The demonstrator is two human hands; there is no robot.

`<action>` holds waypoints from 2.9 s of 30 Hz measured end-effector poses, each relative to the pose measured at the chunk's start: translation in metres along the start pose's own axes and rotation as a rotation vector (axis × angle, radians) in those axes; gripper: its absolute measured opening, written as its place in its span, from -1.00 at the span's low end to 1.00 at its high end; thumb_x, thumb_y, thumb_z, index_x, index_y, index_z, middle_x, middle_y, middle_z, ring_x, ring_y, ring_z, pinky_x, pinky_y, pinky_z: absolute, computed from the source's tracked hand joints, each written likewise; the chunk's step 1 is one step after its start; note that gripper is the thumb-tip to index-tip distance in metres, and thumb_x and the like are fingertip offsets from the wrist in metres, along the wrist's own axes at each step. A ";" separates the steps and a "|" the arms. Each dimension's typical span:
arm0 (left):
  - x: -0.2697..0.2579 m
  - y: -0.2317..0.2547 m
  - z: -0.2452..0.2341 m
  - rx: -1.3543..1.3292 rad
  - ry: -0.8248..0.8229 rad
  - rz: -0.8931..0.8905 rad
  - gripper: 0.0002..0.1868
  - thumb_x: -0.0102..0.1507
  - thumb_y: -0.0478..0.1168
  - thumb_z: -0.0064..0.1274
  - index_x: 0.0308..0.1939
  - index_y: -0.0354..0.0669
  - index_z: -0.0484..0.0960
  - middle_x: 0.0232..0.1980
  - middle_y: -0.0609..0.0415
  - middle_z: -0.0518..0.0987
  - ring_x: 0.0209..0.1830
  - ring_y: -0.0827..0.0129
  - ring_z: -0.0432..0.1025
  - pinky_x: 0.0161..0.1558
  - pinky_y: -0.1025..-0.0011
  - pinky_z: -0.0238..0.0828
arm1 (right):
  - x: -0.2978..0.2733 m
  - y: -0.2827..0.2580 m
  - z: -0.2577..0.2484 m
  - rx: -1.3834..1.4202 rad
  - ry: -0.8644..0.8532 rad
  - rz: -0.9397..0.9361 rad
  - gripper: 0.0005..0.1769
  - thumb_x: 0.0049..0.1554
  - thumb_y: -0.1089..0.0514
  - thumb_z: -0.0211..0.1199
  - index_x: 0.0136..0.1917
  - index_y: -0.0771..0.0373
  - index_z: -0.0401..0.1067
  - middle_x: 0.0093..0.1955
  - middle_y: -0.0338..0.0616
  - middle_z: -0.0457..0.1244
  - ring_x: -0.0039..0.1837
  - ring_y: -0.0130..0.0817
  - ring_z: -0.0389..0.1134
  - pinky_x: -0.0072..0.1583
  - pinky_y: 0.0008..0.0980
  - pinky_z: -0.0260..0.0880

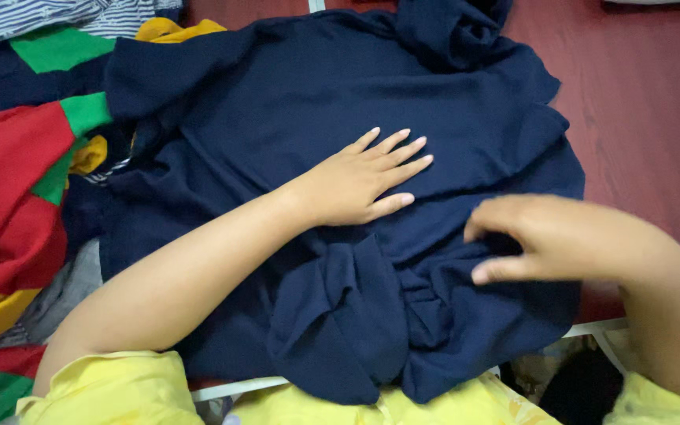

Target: The person folds a black t-shirt on a red table, aligning edges and smoothing the fabric, then folds it into a compact rectangle. The person then picks up a navy blue hoodie, lays it flat, and begins smoothing and aligning it for folding.

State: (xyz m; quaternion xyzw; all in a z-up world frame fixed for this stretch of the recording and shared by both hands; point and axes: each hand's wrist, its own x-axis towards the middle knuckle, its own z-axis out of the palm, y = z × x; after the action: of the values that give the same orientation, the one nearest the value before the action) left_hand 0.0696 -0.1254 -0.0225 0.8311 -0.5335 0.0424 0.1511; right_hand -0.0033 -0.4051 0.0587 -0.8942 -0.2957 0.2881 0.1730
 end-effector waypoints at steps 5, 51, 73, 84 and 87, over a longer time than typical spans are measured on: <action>-0.003 -0.006 0.011 0.043 -0.003 -0.014 -0.34 0.45 0.17 -0.22 0.53 -0.08 0.28 0.59 -0.08 0.23 0.60 0.01 0.06 0.50 -0.10 -0.09 | -0.024 0.017 0.033 -0.054 0.087 -0.013 -0.49 -0.05 -0.12 0.48 0.07 0.17 0.47 0.02 -0.21 0.35 0.10 -0.20 0.37 0.14 -0.26 0.37; 0.008 0.016 0.012 0.021 -0.100 0.150 -0.29 0.38 0.31 -0.20 0.53 0.14 0.27 0.60 -0.01 0.16 0.62 0.12 0.00 0.50 -0.16 -0.17 | -0.070 0.012 0.078 -0.288 1.026 0.386 -0.46 0.11 0.23 0.34 0.34 0.38 0.38 0.41 0.08 0.24 0.42 0.09 0.22 0.44 -0.01 0.21; 0.004 0.016 0.011 0.043 -0.086 0.127 -0.27 0.36 0.35 -0.21 0.54 0.18 0.27 0.62 -0.06 0.11 0.63 -0.02 -0.03 0.51 -0.18 -0.18 | -0.041 0.030 0.067 -0.382 0.670 0.375 -0.21 0.25 -0.20 0.03 0.58 0.29 0.09 0.65 0.13 -0.02 0.69 -0.02 -0.09 0.57 0.14 -0.16; 0.003 0.018 0.006 0.051 -0.034 0.073 -0.08 0.29 0.41 -0.14 0.55 -0.07 0.23 0.61 -0.13 0.14 0.62 -0.11 -0.01 0.50 -0.20 -0.16 | 0.006 0.059 0.066 -0.248 0.555 0.099 -0.17 0.26 -0.17 -0.01 0.64 0.26 -0.08 0.68 0.15 -0.16 0.67 0.04 -0.17 0.55 0.01 -0.20; 0.003 0.018 0.004 0.051 -0.035 0.061 -0.06 0.28 0.42 -0.13 0.55 -0.09 0.23 0.61 -0.14 0.15 0.61 -0.11 -0.01 0.50 -0.20 -0.16 | -0.001 0.074 0.072 -0.334 0.544 0.241 -0.11 0.23 -0.25 -0.02 0.63 0.27 -0.12 0.68 0.15 -0.18 0.66 0.10 -0.19 0.53 0.04 -0.22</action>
State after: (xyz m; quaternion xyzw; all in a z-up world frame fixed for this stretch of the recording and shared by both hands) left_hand 0.0540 -0.1363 -0.0222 0.8186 -0.5600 0.0459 0.1192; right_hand -0.0165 -0.4525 -0.0318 -0.9828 -0.1740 0.0050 0.0616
